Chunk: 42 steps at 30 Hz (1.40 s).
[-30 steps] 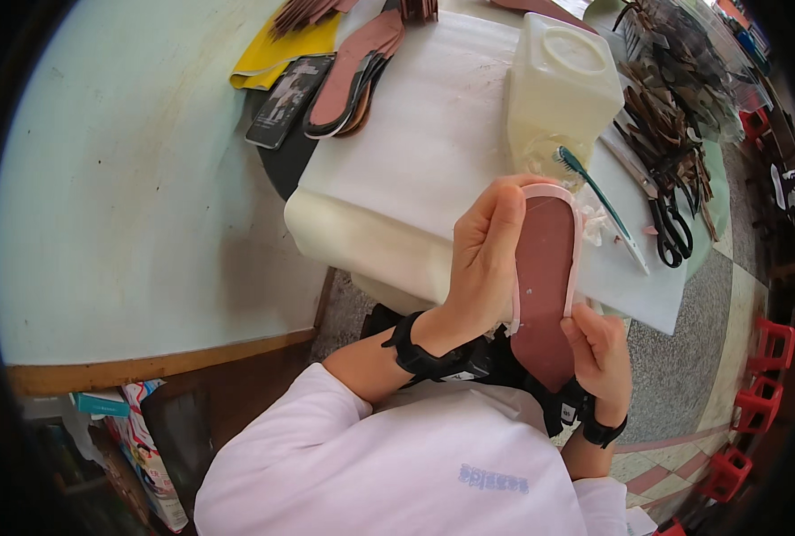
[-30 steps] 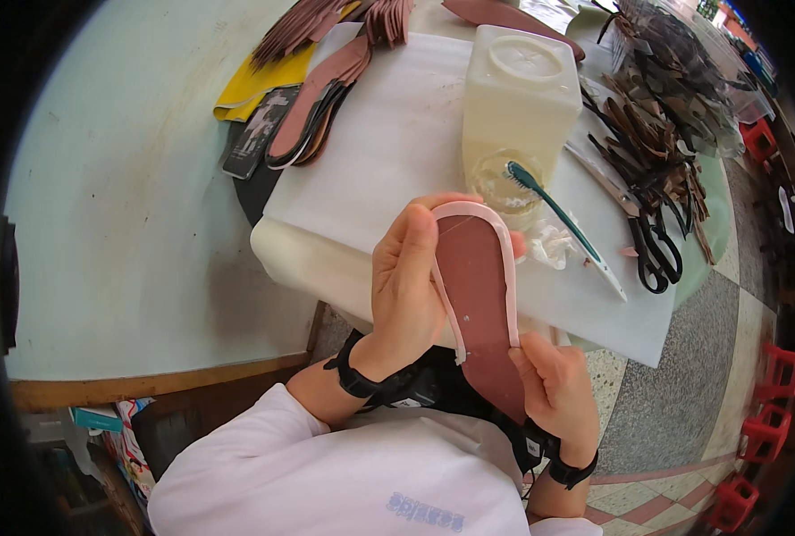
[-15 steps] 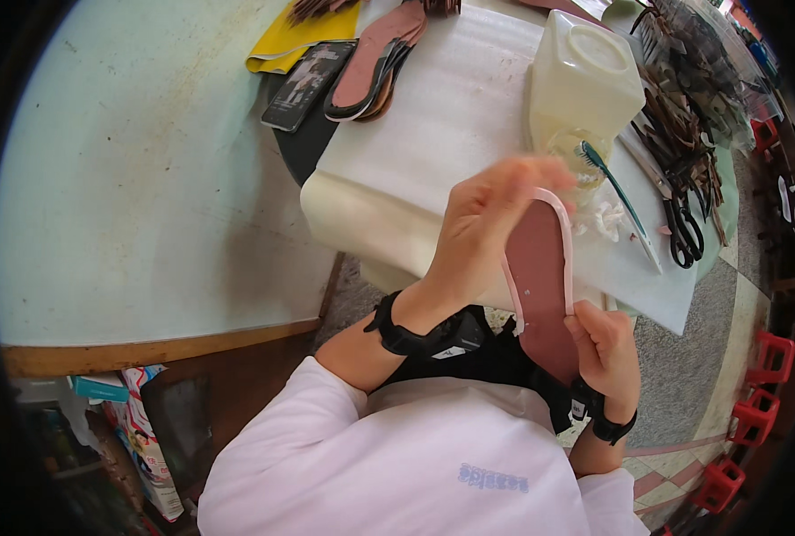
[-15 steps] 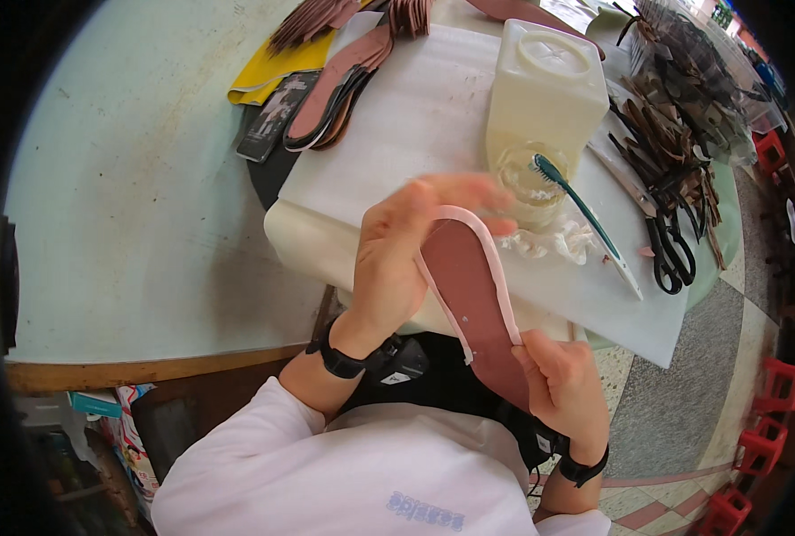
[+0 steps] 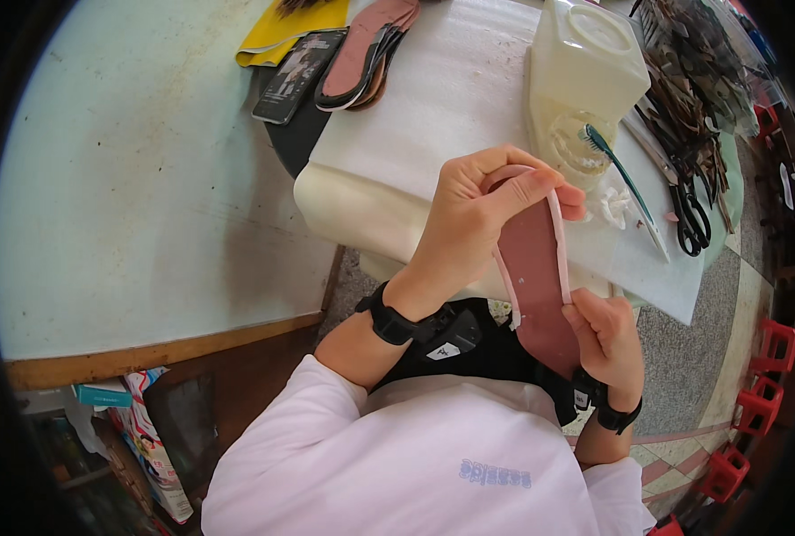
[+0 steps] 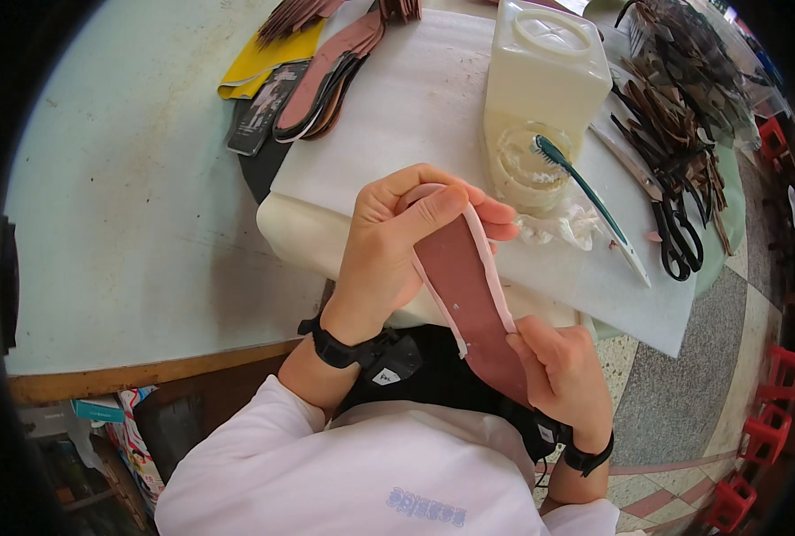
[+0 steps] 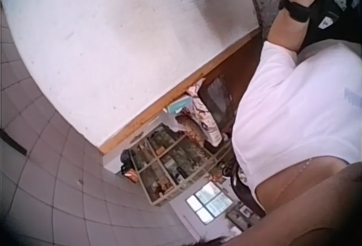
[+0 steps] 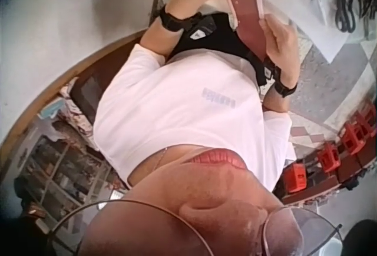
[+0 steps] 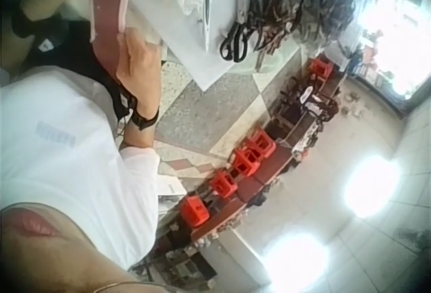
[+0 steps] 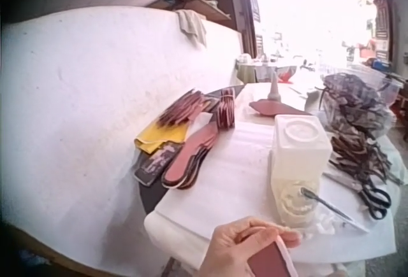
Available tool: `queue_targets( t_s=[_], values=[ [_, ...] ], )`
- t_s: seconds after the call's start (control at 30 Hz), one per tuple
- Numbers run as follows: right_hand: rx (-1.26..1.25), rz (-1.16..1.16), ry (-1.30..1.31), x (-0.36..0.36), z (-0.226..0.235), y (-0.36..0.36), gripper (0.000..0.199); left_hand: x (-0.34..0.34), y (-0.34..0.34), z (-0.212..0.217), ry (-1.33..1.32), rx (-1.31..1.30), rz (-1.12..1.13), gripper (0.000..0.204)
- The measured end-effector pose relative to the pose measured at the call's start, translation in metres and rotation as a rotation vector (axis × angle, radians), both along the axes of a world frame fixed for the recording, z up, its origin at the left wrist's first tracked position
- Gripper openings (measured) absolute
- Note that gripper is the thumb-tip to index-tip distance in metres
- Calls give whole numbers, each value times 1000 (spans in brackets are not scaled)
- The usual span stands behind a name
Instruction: The person applies glue to the edge of a shoe insole using a brush, then presses a strip of material onto the glued edge by hand. After wrapping the strip around the perimeter of the insole, the person trims the excess material using shears.
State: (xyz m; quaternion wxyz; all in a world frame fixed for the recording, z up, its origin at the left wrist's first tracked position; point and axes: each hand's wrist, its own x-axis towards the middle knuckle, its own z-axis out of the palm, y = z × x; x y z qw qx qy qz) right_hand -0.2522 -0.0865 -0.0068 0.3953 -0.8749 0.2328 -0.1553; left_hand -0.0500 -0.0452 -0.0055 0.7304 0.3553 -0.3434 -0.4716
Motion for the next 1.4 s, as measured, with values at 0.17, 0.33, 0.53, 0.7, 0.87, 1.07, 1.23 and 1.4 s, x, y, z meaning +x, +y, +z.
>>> queue_targets(
  t_s=[0.17,0.33,0.53,0.7,0.87,1.07,1.23,1.4],
  values=[
    [36,-23,-18,3,-1,2,11,2,2,1,52,41,-30,15],
    [39,-17,-17,2,-2,1,10,-6,2,-5,242,12,-18,24],
    [194,84,67,0,1,-3,9,-7,3,-4,178,1,-44,29],
    [352,-2,-109,15,15,-6,20,-14,1,0,9,-37,-67,28],
    [299,-257,-258,35,4,2,23,-21,-1,1,55,-6,-76,26],
    [226,-213,-246,32,-2,0,21,-18,-3,2,66,43,-96,23],
    [393,-315,-448,42,5,-5,20,-21,-5,2,67,68,-198,22],
    [143,-393,-521,50,-2,-12,18,-32,-9,-1,91,19,-184,28]
  ],
)
